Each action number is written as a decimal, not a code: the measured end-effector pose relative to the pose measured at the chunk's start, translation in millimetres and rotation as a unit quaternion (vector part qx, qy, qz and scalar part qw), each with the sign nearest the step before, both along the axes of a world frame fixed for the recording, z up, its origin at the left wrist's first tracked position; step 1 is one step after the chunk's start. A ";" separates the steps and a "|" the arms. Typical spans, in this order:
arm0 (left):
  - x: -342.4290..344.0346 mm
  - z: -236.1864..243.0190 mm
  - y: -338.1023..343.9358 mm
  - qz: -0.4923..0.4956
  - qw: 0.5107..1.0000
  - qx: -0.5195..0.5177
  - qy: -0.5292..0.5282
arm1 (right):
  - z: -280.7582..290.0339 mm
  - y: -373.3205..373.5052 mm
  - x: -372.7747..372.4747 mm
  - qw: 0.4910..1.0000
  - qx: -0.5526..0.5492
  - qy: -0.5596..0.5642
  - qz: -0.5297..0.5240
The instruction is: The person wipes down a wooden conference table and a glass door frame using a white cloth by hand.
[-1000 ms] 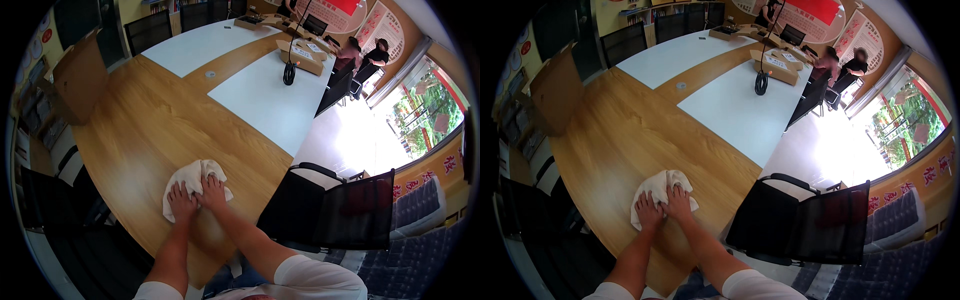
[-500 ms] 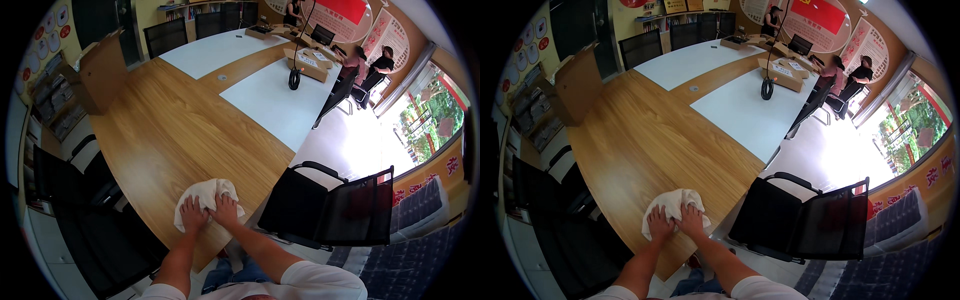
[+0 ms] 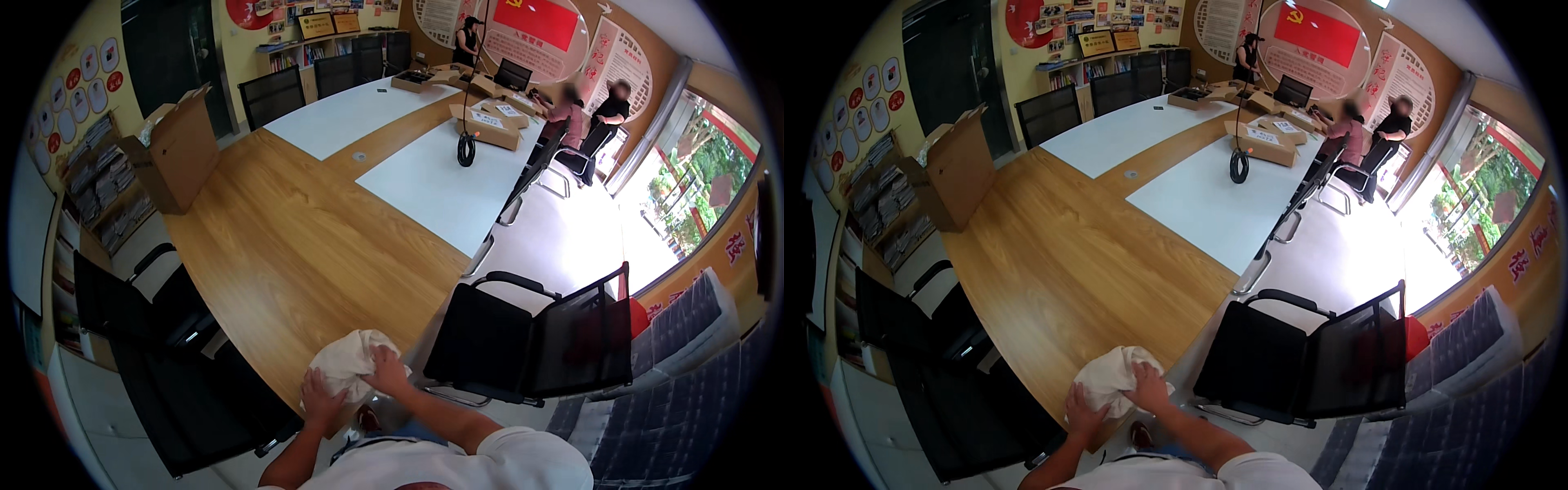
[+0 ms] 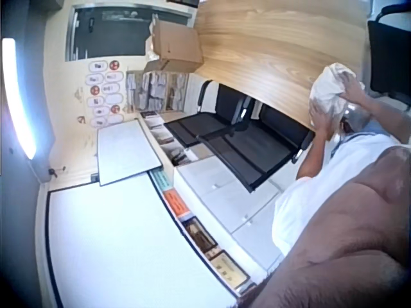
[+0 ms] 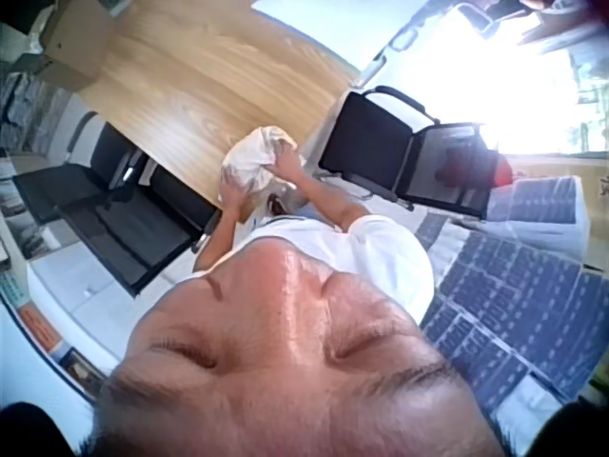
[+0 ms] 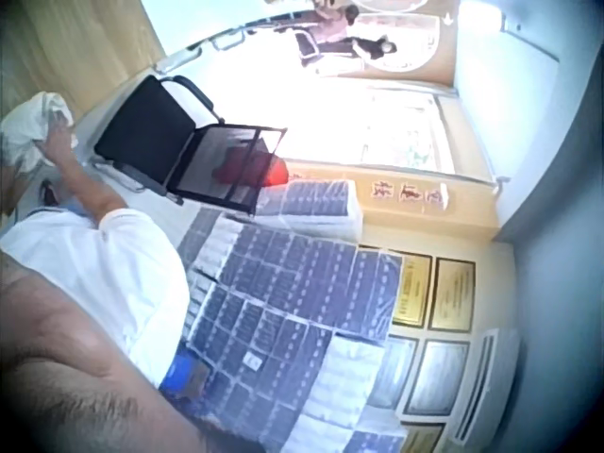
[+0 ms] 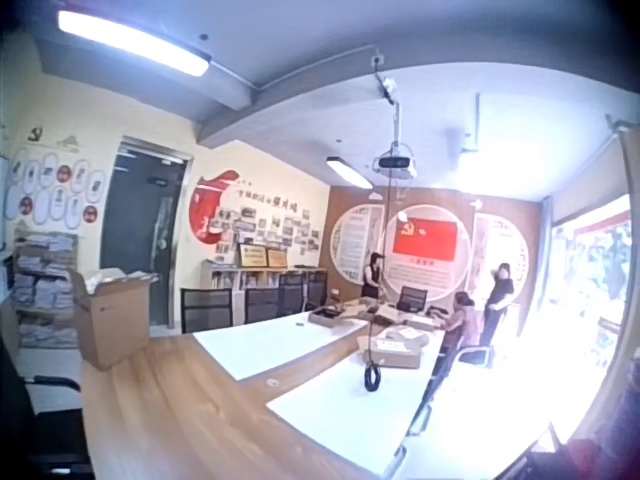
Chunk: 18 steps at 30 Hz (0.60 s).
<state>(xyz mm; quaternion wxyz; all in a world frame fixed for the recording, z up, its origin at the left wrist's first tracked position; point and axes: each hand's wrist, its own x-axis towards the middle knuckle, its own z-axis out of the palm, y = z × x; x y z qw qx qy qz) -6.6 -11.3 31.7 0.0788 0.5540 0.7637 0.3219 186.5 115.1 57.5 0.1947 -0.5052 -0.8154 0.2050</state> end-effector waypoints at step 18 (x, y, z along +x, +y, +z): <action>0.7 29.5 26.8 0.098 0.850 -0.002 -0.518 | 108.6 1.4 -12.4 0.792 -0.479 0.377 -0.029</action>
